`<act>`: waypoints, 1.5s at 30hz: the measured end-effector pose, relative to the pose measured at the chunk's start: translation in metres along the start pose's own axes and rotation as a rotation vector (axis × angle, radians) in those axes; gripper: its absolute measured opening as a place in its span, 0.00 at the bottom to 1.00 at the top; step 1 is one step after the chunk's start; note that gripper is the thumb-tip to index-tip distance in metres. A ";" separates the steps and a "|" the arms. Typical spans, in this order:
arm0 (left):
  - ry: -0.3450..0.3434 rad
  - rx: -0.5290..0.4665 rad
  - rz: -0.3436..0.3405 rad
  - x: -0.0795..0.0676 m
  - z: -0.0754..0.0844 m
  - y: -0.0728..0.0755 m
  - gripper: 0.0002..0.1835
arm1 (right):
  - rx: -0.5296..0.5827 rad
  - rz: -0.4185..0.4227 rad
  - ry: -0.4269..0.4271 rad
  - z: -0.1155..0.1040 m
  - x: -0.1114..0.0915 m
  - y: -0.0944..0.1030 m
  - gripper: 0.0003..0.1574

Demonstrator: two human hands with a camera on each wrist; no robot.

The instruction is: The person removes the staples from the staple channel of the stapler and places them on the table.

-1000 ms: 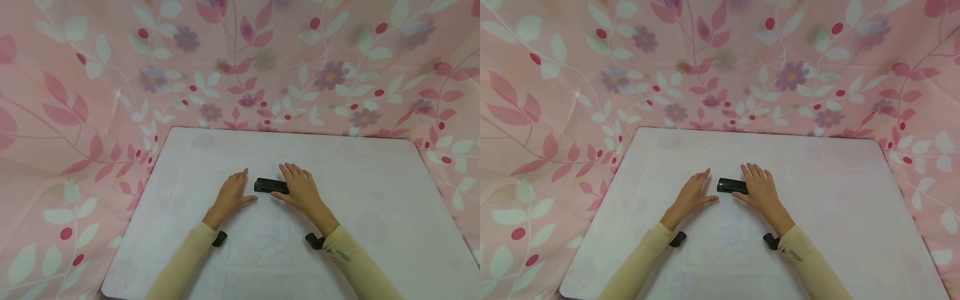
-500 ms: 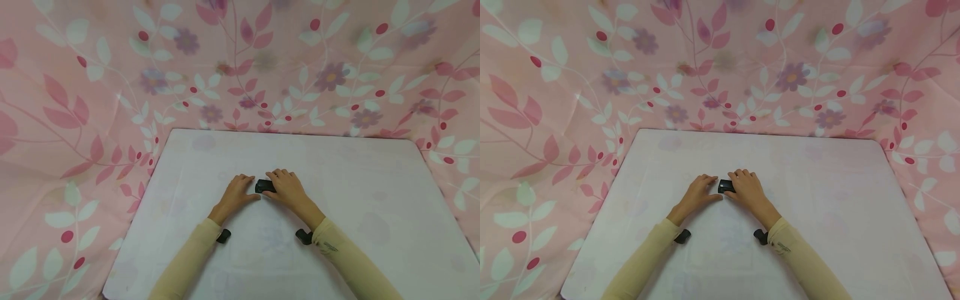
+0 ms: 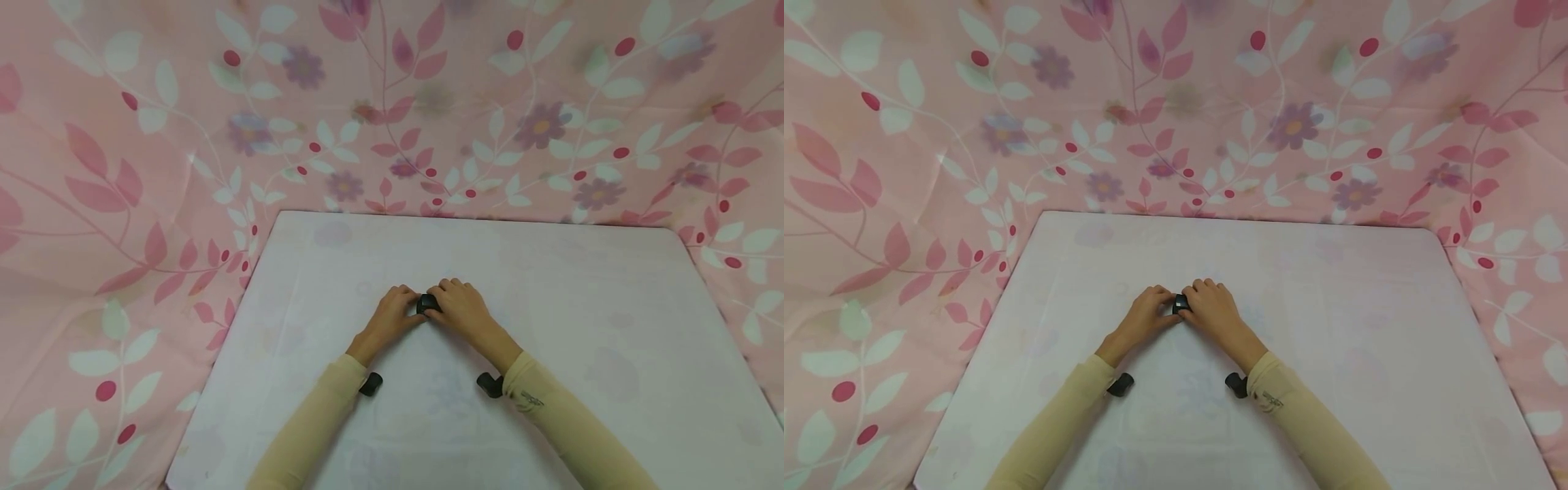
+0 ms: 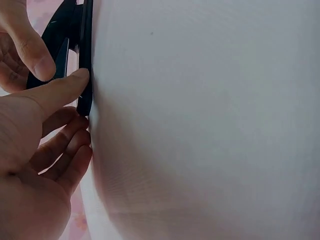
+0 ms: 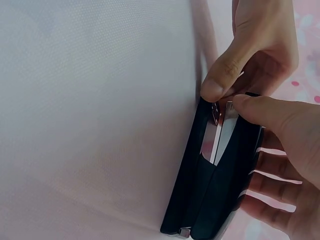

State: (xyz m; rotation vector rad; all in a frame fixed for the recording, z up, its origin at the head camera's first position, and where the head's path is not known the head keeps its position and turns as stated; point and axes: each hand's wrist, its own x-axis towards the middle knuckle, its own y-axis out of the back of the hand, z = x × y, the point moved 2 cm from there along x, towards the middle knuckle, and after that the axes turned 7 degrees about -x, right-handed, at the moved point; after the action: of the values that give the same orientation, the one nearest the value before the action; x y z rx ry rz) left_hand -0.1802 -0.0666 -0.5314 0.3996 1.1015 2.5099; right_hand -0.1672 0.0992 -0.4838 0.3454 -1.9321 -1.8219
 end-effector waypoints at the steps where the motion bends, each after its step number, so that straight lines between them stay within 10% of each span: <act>1: -0.005 0.002 0.003 0.000 0.000 0.000 0.20 | -0.001 -0.001 0.001 -0.001 0.000 0.000 0.24; 45: -0.067 0.095 -0.010 0.002 0.007 0.000 0.16 | 0.048 -0.011 0.006 0.000 0.000 -0.005 0.24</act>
State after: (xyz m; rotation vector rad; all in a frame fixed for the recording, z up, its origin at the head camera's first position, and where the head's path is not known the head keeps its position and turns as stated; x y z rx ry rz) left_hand -0.1794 -0.0614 -0.5267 0.4986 1.1968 2.4235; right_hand -0.1679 0.0983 -0.4892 0.3771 -1.9762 -1.7821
